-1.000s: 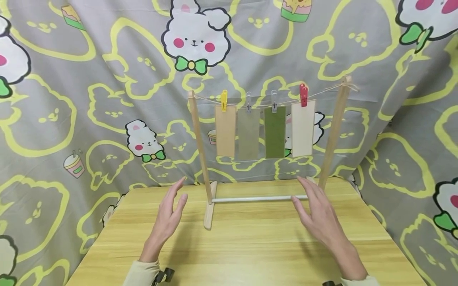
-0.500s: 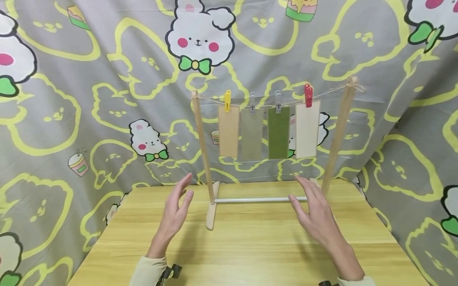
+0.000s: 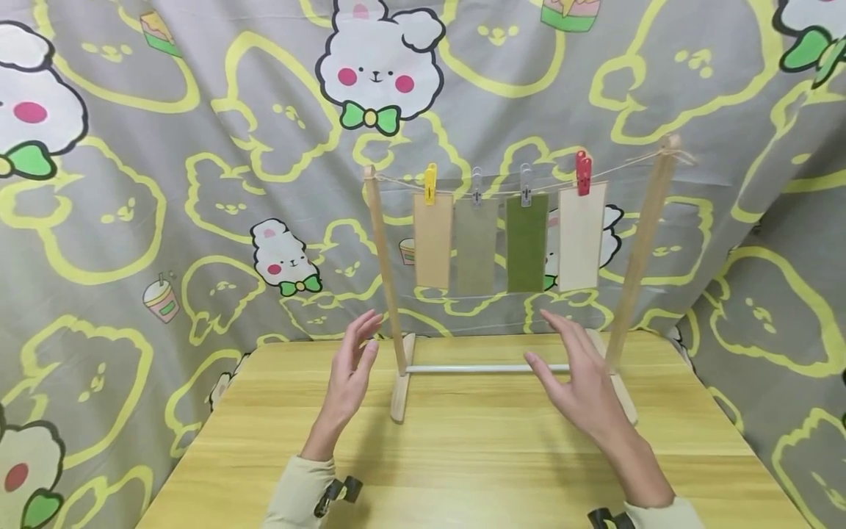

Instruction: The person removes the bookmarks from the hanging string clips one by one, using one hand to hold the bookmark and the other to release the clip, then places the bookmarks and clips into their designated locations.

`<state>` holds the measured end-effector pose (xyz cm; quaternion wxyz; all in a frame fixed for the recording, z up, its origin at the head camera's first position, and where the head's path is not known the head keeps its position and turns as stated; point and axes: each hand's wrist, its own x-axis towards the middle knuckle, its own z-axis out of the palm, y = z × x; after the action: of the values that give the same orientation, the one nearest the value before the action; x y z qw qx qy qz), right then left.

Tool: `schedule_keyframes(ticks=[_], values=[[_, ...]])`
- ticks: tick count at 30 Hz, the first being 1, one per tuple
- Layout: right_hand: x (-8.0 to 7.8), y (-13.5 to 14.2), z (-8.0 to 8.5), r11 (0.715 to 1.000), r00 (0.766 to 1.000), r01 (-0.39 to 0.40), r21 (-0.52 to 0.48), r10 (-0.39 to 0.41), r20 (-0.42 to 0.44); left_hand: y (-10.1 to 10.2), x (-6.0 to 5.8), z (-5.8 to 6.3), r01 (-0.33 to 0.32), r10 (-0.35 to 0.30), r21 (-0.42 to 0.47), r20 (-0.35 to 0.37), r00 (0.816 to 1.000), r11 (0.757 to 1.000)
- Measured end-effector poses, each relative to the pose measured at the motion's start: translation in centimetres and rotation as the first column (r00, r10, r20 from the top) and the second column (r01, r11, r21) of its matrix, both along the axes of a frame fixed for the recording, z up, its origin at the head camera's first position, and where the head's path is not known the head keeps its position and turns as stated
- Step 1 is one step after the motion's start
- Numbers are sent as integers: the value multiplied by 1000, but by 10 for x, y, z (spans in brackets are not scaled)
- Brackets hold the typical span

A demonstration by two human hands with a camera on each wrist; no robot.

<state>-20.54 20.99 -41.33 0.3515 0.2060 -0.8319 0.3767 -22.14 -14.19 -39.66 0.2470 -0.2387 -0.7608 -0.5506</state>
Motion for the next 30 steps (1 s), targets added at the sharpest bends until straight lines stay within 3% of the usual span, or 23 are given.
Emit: schedule_keyframes(ticks=[5, 8, 16, 23, 30], values=[[-4, -4, 6, 1000, 999, -16, 9, 16, -31, 2, -18, -16, -6, 6, 48, -17, 1000, 999], [-7, -7, 10, 999, 997, -31, 9, 32, -69, 5, -25, -18, 0, 1, 70, -26, 1000, 998], [-10, -13, 19, 999, 996, -40, 9, 40, -82, 15, -29, -11, 0, 3, 99, -31, 1000, 995], [-17, -19, 23, 999, 996, -36, 23, 38, -75, 22, -12, 13, 7, 0, 108, -72, 997, 994], [-22, -26, 30, 998, 995, -58, 10, 58, -83, 20, -28, 0, 16, -11, 88, -55, 998, 996]])
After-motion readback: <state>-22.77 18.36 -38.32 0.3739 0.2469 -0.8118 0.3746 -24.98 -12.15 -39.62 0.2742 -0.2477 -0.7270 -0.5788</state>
